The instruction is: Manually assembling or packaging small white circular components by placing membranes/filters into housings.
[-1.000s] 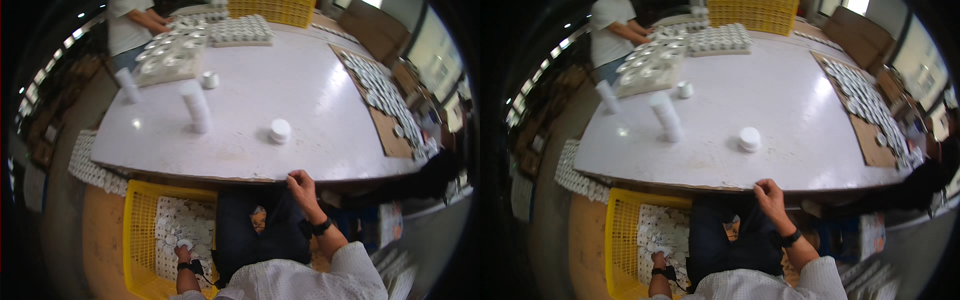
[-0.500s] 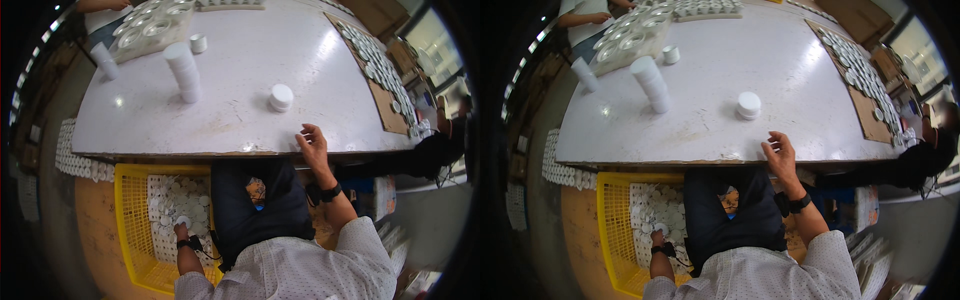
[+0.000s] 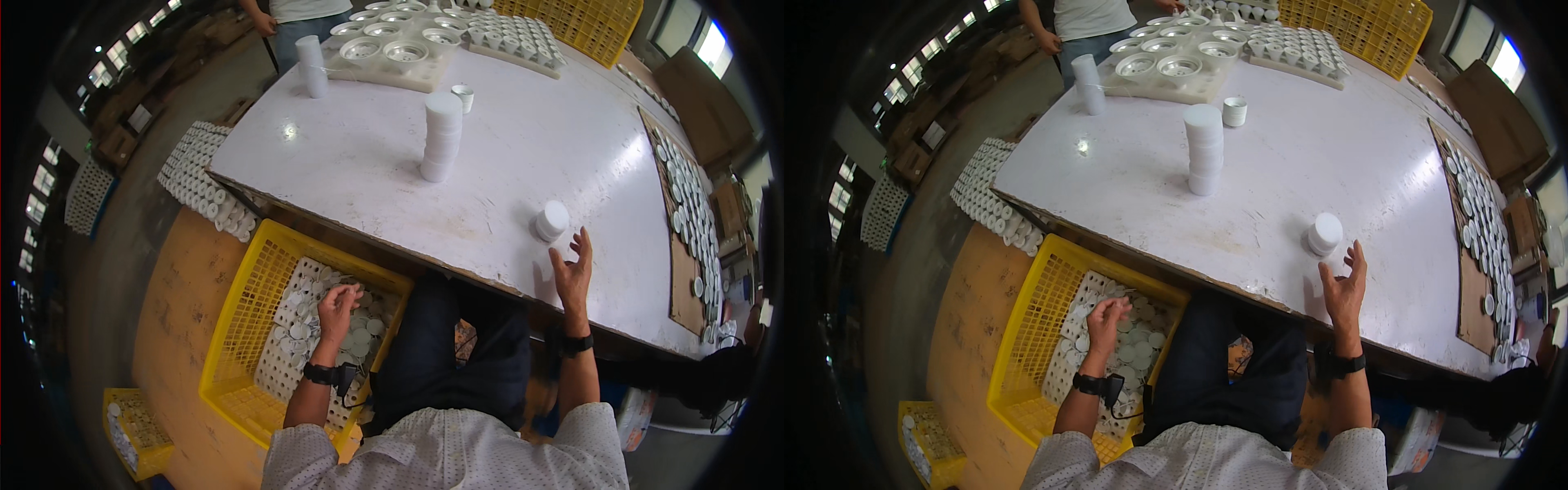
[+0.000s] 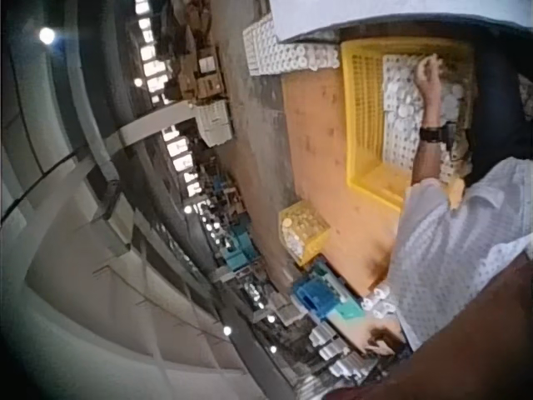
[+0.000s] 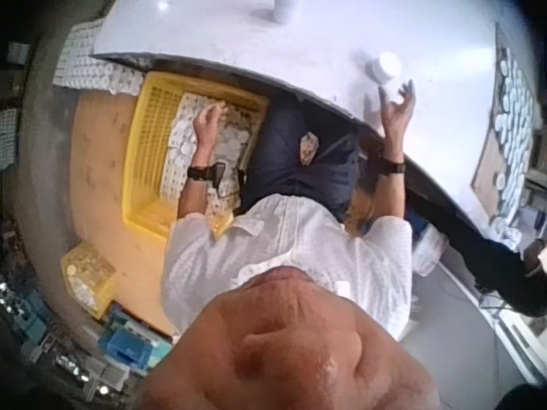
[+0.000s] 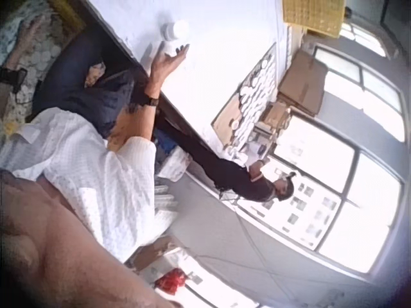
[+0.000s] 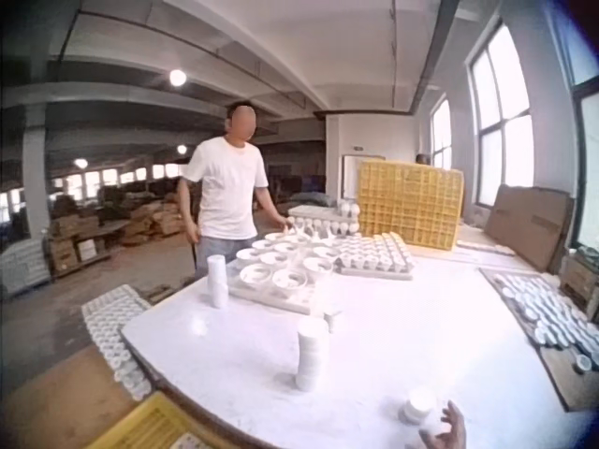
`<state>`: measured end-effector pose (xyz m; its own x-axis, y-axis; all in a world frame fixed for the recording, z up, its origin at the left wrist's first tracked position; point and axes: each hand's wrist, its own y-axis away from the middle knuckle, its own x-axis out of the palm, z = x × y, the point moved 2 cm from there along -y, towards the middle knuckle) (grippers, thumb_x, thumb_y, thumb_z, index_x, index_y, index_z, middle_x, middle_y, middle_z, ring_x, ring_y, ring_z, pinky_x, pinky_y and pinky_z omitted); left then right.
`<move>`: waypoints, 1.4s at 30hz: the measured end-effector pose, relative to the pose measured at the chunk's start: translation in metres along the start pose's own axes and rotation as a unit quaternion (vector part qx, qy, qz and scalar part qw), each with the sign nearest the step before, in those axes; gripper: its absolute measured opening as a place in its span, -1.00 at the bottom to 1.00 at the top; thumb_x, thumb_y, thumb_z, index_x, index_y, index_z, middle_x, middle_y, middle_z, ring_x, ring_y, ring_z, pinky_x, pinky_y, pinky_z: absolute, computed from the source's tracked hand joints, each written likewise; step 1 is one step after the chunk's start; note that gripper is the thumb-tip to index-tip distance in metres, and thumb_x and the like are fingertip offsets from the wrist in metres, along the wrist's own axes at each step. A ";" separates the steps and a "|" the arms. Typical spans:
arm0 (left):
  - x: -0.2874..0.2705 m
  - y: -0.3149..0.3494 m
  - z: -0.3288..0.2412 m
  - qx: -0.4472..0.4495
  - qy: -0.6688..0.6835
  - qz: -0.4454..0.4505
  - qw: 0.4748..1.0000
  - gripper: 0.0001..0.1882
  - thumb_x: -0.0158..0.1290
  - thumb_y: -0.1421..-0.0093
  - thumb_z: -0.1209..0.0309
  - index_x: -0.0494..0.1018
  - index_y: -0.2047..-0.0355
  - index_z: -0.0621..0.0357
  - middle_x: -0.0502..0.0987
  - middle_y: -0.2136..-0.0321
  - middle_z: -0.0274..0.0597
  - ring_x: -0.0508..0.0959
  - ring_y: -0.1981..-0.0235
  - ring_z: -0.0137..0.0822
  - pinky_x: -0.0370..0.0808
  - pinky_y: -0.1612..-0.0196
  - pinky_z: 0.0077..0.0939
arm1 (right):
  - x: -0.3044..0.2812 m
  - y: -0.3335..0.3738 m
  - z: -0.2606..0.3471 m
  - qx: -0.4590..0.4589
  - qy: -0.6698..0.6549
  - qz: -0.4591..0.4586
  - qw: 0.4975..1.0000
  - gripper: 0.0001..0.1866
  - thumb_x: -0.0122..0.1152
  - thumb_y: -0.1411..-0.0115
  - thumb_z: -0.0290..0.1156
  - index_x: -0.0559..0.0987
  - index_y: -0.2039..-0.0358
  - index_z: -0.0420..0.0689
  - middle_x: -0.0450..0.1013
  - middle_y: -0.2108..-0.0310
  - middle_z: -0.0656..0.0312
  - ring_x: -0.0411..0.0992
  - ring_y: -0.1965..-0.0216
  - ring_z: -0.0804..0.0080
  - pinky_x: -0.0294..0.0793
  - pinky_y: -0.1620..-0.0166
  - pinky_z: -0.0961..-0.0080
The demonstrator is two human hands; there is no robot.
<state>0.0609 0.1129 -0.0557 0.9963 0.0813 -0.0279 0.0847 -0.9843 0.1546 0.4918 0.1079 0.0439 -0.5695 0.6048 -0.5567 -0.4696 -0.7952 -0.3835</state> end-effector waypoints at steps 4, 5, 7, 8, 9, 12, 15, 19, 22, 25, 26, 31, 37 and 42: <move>0.016 -0.017 -0.053 0.055 0.028 0.025 0.998 -0.69 -0.04 -0.20 0.29 0.39 0.18 0.30 0.48 0.17 -0.03 0.51 0.18 -0.26 0.47 0.28 -0.48 | 0.004 0.029 -0.003 -0.019 -0.034 -0.055 0.998 -0.53 0.20 0.00 -0.50 0.31 0.05 -0.24 0.27 0.25 0.11 0.33 0.25 0.41 0.40 0.37 0.58; 0.021 -0.022 -0.062 0.057 0.048 0.036 0.997 -0.71 -0.04 -0.20 0.30 0.40 0.21 0.31 0.49 0.19 -0.04 0.52 0.19 -0.27 0.47 0.28 -0.54 | 0.006 0.039 -0.013 -0.010 0.000 -0.037 0.999 -0.58 0.18 0.00 -0.51 0.34 0.09 -0.25 0.28 0.28 0.13 0.34 0.30 0.43 0.40 0.37 0.59; 0.030 -0.035 -0.074 0.060 0.069 0.046 0.995 -0.72 -0.03 -0.20 0.32 0.41 0.23 0.32 0.50 0.20 -0.04 0.53 0.21 -0.28 0.47 0.28 -0.59 | 0.009 0.042 -0.006 -0.028 0.007 -0.042 0.999 -0.73 0.14 -0.01 -0.57 0.41 0.23 -0.25 0.32 0.38 0.18 0.34 0.43 0.46 0.39 0.38 0.59; 0.036 -0.043 -0.079 0.076 0.066 0.060 0.993 -0.73 -0.03 -0.19 0.33 0.41 0.23 0.32 0.50 0.22 -0.05 0.54 0.22 -0.28 0.47 0.29 -0.60 | 0.011 0.041 -0.006 -0.028 0.007 -0.042 0.999 -0.73 0.14 -0.01 -0.57 0.41 0.23 -0.25 0.32 0.38 0.18 0.34 0.43 0.46 0.39 0.38 0.59; 0.041 -0.050 -0.084 0.091 0.061 0.072 0.991 -0.74 -0.03 -0.19 0.34 0.41 0.24 0.32 0.51 0.24 -0.06 0.54 0.24 -0.29 0.47 0.30 -0.61 | 0.013 0.040 -0.008 -0.022 -0.001 -0.036 0.999 -0.75 0.13 0.00 -0.57 0.42 0.25 -0.25 0.33 0.41 0.17 0.35 0.44 0.45 0.39 0.39 0.58; 0.060 -0.072 -0.094 0.067 0.079 0.099 0.990 -0.62 0.03 -0.14 0.36 0.31 0.11 0.36 0.43 0.12 0.02 0.47 0.09 -0.21 0.44 0.17 -0.52 | 0.016 0.038 -0.001 -0.041 0.020 -0.027 0.999 -0.79 0.14 0.00 -0.58 0.45 0.29 -0.24 0.35 0.45 0.16 0.37 0.47 0.42 0.39 0.42 0.56; 0.092 -0.091 -0.104 0.168 0.031 0.095 0.981 -0.39 0.09 -0.08 0.41 0.08 -0.07 0.36 0.19 -0.08 0.17 0.25 -0.11 -0.09 0.26 -0.09 -0.35 | 0.016 0.040 0.005 -0.074 0.051 -0.020 0.996 -0.81 0.15 0.02 -0.58 0.46 0.32 -0.24 0.36 0.48 0.14 0.38 0.50 0.39 0.39 0.44 0.54; 0.140 -0.139 -0.123 0.165 -0.005 0.098 0.981 -0.17 0.19 0.04 0.43 -0.07 -0.13 0.35 0.06 -0.14 0.18 0.07 -0.20 -0.02 0.08 -0.19 -0.26 | 0.015 0.040 0.007 -0.084 0.067 -0.027 0.994 -0.82 0.16 0.03 -0.57 0.48 0.34 -0.23 0.37 0.51 0.14 0.38 0.54 0.37 0.40 0.46 0.53; 0.157 -0.176 -0.122 0.208 -0.067 0.072 0.973 -0.11 0.26 0.15 0.41 -0.03 -0.11 0.33 0.14 -0.11 0.13 0.10 -0.19 -0.05 0.04 -0.20 -0.22 | 0.018 0.042 0.010 -0.087 0.074 -0.030 0.993 -0.83 0.17 0.04 -0.57 0.49 0.36 -0.22 0.37 0.53 0.15 0.38 0.55 0.35 0.40 0.46 0.52; 0.174 -0.188 -0.125 0.206 -0.179 0.067 0.960 -0.01 0.32 0.28 0.30 -0.01 -0.12 0.29 0.26 -0.02 0.18 0.28 -0.08 -0.02 0.25 -0.11 -0.29 | 0.019 0.042 0.007 -0.089 0.079 -0.030 0.992 -0.83 0.17 0.05 -0.57 0.49 0.37 -0.20 0.38 0.53 0.15 0.39 0.55 0.33 0.40 0.46 0.50; 0.180 -0.185 -0.130 0.204 -0.202 0.062 0.956 -0.05 0.31 0.30 0.32 0.03 -0.09 0.26 0.31 0.02 0.14 0.33 -0.03 -0.03 0.31 -0.06 -0.29 | 0.018 0.043 0.005 -0.086 0.081 -0.030 0.993 -0.83 0.17 0.06 -0.57 0.49 0.37 -0.20 0.38 0.53 0.15 0.39 0.55 0.32 0.40 0.46 0.49; 0.187 -0.191 -0.119 0.217 -0.241 0.023 0.946 -0.16 0.30 0.31 0.34 0.12 0.00 0.21 0.42 0.14 0.03 0.45 0.11 -0.05 0.43 0.08 -0.24 | 0.018 0.043 0.009 -0.079 0.081 -0.032 0.993 -0.83 0.18 0.08 -0.57 0.50 0.39 -0.18 0.38 0.54 0.16 0.39 0.55 0.31 0.40 0.47 0.48; 0.189 -0.189 -0.114 0.252 -0.248 0.022 0.935 -0.17 0.29 0.30 0.35 0.11 0.00 0.23 0.45 0.20 0.07 0.48 0.17 0.00 0.45 0.12 -0.23 | 0.015 0.043 0.014 -0.108 0.091 -0.037 0.989 -0.81 0.17 0.10 -0.59 0.49 0.39 -0.17 0.38 0.55 0.17 0.38 0.55 0.31 0.39 0.48 0.47; 0.184 -0.174 -0.116 0.259 -0.269 0.013 0.927 -0.21 0.28 0.29 0.35 0.14 0.04 0.26 0.47 0.24 0.09 0.49 0.20 0.02 0.46 0.14 -0.23 | 0.018 0.045 0.011 -0.113 0.075 -0.029 0.990 -0.81 0.17 0.10 -0.59 0.49 0.39 -0.17 0.38 0.55 0.18 0.38 0.53 0.32 0.38 0.47 0.47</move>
<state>0.2308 0.3172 0.0264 0.8339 0.1046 -0.5419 -0.0964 -0.9392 -0.3297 0.4533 0.0834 0.0250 -0.4306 0.6505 -0.6257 -0.3265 -0.7586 -0.5639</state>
